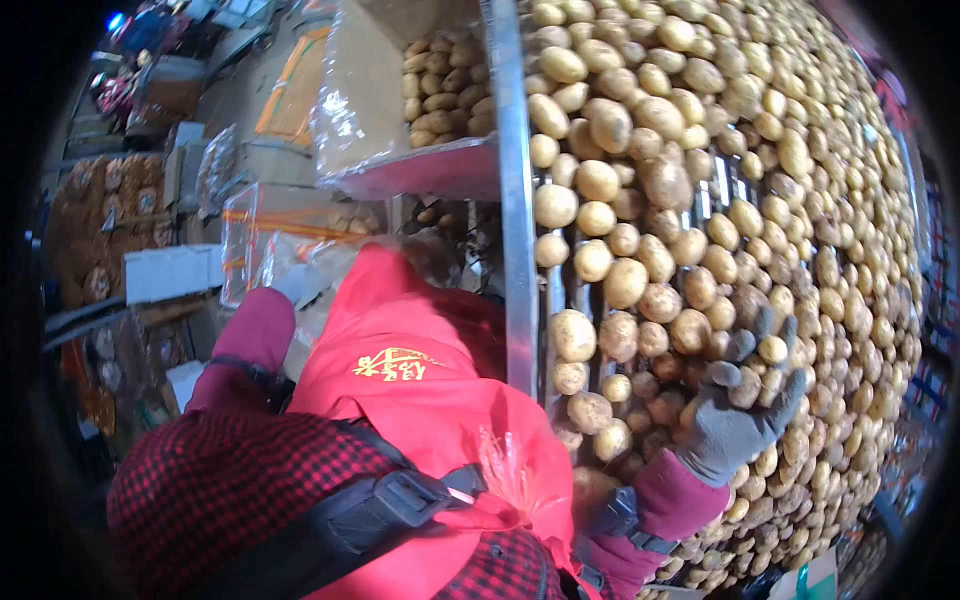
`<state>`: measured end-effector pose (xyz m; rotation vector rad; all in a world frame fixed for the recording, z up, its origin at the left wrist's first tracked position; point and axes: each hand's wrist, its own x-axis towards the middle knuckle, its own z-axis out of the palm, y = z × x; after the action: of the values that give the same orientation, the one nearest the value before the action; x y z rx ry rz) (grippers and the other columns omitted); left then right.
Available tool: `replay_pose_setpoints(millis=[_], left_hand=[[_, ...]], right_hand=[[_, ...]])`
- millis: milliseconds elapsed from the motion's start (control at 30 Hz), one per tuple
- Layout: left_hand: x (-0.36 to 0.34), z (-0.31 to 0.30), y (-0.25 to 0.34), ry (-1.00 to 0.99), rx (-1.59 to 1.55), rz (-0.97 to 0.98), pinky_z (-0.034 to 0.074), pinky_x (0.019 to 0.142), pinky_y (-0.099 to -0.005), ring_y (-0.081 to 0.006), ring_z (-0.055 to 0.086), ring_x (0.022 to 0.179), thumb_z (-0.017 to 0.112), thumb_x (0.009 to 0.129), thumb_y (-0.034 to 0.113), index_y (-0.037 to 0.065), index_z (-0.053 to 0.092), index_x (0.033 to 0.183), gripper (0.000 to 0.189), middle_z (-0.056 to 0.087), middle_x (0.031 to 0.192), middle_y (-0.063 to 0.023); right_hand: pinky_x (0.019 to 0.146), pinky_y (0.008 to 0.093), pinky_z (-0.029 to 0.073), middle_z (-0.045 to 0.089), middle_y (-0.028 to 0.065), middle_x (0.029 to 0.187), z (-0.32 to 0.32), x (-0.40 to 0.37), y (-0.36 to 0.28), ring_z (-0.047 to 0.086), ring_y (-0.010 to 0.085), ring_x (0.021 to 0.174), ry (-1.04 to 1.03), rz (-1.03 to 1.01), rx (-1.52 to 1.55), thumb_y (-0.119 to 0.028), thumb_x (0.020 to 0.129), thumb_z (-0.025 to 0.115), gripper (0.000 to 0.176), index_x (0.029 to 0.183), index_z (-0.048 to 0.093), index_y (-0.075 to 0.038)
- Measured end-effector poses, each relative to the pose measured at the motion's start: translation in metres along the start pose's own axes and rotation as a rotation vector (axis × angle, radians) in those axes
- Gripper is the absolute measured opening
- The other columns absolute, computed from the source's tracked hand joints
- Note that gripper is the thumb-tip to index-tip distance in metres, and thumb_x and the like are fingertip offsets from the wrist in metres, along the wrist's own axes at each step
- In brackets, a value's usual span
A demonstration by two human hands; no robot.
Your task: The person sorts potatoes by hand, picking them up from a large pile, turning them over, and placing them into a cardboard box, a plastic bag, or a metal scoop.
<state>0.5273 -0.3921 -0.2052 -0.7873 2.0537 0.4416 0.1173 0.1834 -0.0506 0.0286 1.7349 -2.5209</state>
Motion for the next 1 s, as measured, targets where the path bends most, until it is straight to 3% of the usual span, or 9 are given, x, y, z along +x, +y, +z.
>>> replay_pose_setpoints(millis=[100, 233, 367, 433, 533, 567, 700, 767, 1000], left_hand=[[-0.043, -0.084, 0.087, -0.083, -0.396, -0.26, 0.052, 0.055, -0.0346, -0.0168, 0.064, 0.063, 0.053, 0.103, 0.036, 0.001, 0.073, 0.098, 0.041, 0.068, 0.078, -0.0082], [-0.043, -0.156, 0.158, 0.011, -0.577, 0.224, 0.054, 0.061, -0.0312, -0.0135, 0.067, 0.069, 0.057, 0.106, 0.029, 0.001, 0.075, 0.103, 0.033, 0.071, 0.081, -0.0051], [-0.076, -0.209, 0.303, 0.412, -0.8, 0.726, 0.055, 0.068, -0.0281, -0.0106, 0.07, 0.078, 0.063, 0.104, 0.014, 0.001, 0.075, 0.118, 0.022, 0.075, 0.093, -0.0051], [-0.082, -0.231, 0.359, 0.491, -0.625, 0.997, 0.057, 0.076, -0.0293, -0.0125, 0.072, 0.088, 0.066, 0.102, 0.009, 0.001, 0.073, 0.124, 0.024, 0.077, 0.104, -0.0083], [-0.079, -0.247, 0.456, 0.721, -0.245, 1.459, 0.058, 0.085, -0.0341, -0.0222, 0.073, 0.098, 0.066, 0.103, 0.011, 0.001, 0.072, 0.127, 0.028, 0.077, 0.111, -0.0139], [-0.085, -0.25, 0.49, 0.785, -0.09, 1.544, 0.058, 0.086, -0.0364, -0.0264, 0.073, 0.099, 0.069, 0.099, 0.01, 0.002, 0.073, 0.126, 0.029, 0.077, 0.11, -0.0155], [-0.089, -0.225, 0.606, 0.732, 0.201, 1.795, 0.052, 0.101, -0.0444, -0.0357, 0.066, 0.114, 0.072, 0.093, 0.017, 0.01, 0.068, 0.134, 0.042, 0.071, 0.124, -0.0163], [-0.084, -0.202, 0.651, 0.712, 0.305, 1.834, 0.045, 0.11, -0.0481, -0.0359, 0.06, 0.125, 0.07, 0.094, 0.022, 0.013, 0.062, 0.142, 0.049, 0.065, 0.135, -0.0163], [-0.018, -0.194, 0.736, 0.675, 0.461, 1.553, 0.042, 0.108, -0.0524, -0.0346, 0.059, 0.127, 0.06, 0.098, 0.054, 0.024, 0.064, 0.138, 0.051, 0.067, 0.132, -0.0119]], right_hand=[[0.072, 0.0287, 0.056, 0.047, 0.02, 0.161, 0.021, 0.007, -0.022, 0.067, 0.0275, 0.118, 0.004, 0.306, 0.423, -0.04, 0.11, 0.049, 0.061, 0.16, 0.041, -0.008], [0.071, 0.0268, 0.058, 0.049, 0.0198, 0.159, 0.018, 0.005, -0.019, 0.068, 0.0271, 0.119, -0.076, 0.328, 0.61, -0.028, 0.109, 0.054, 0.059, 0.161, 0.038, -0.006], [0.078, 0.0241, 0.06, 0.046, 0.0157, 0.162, 0.017, -0.001, -0.001, 0.061, 0.031, 0.132, -0.123, -0.431, -0.377, 0.022, 0.092, 0.053, 0.085, 0.162, 0.033, -0.022], [0.088, 0.027, 0.062, 0.043, 0.0204, 0.162, 0.028, -0.005, -0.023, 0.055, 0.0333, 0.139, 0.045, -0.053, 0.284, 0.016, 0.092, 0.058, 0.079, 0.16, 0.035, -0.017], [0.099, 0.0322, 0.06, 0.042, 0.0229, 0.162, 0.006, -0.001, -0.018, 0.054, 0.0338, 0.141, 0.0, -0.412, -0.067, 0.01, 0.094, 0.061, 0.073, 0.158, 0.032, -0.012], [0.104, 0.0326, 0.058, 0.042, 0.0227, 0.162, -0.004, 0.0, -0.033, 0.053, 0.0324, 0.142, -0.156, -0.08, 0.8, 0.009, 0.095, 0.062, 0.073, 0.157, 0.03, -0.01], [0.095, 0.0312, 0.062, 0.052, 0.0231, 0.153, -0.008, 0.0, -0.037, 0.064, 0.0305, 0.128, 0.121, -0.37, 0.103, -0.015, 0.106, 0.058, 0.055, 0.156, 0.035, -0.009], [0.083, 0.0303, 0.064, 0.057, 0.0234, 0.147, -0.021, 0.006, -0.046, 0.067, 0.0304, 0.12, -0.115, 0.103, 0.851, -0.037, 0.111, 0.05, 0.051, 0.153, 0.043, -0.009], [0.068, 0.0253, 0.059, 0.064, 0.0123, 0.133, -0.003, 0.004, -0.05, 0.069, 0.0211, 0.098, 0.204, 0.095, 0.51, -0.049, 0.107, 0.053, 0.059, 0.15, 0.049, -0.008]])
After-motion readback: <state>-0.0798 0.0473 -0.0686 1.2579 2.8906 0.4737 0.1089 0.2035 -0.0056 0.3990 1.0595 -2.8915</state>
